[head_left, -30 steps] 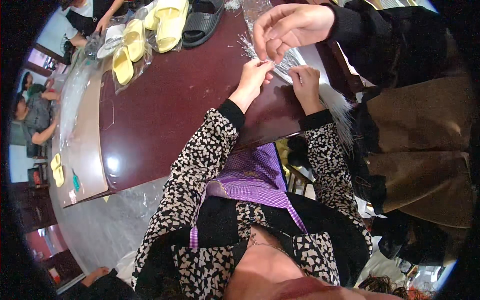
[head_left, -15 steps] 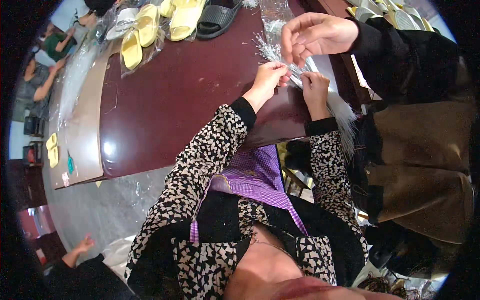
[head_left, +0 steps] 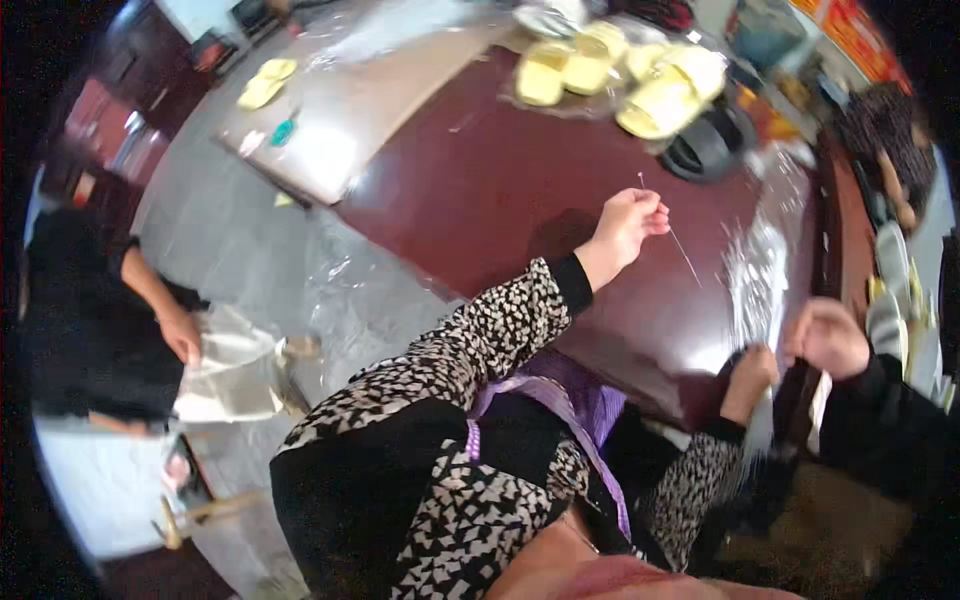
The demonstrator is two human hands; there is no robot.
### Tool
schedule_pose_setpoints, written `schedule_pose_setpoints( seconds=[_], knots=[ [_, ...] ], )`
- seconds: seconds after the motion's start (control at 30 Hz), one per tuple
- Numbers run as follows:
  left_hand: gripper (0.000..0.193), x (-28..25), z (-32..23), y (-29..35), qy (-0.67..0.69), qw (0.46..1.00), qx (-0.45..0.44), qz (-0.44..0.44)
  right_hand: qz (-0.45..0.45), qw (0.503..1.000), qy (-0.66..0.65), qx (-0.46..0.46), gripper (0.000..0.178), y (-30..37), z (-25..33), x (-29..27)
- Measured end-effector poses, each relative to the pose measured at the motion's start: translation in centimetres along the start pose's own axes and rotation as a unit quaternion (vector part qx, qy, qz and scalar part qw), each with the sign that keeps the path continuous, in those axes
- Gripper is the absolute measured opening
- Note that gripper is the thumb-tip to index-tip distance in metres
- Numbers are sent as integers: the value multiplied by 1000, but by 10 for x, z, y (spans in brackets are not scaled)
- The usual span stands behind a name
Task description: The person pairs and fastens slippers together by threading plastic ties through them and cutting the ties with scissors.
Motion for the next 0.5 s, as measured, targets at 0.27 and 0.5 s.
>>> schedule_pose_setpoints(
  seconds=[0.27, 0.5],
  knots=[
    [3, -102, -129, 4, 93, 973, 180, -111, 140, 986, -53, 75, 15, -17, -110, 56],
    [6, -166, -209, 25, 133, 940, 286, -129, 244, 949, -18, 201, 16, 2, -277, 50]
  ],
)
Point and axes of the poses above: each hand's wrist, its own y-axis away from the middle knuckle, its own x-axis out of the palm, z = x × y, the point moved 7 cm from there along -y, towards the middle knuckle, and after that the axes turned 12 degrees about -z, right-handed, at the moved point
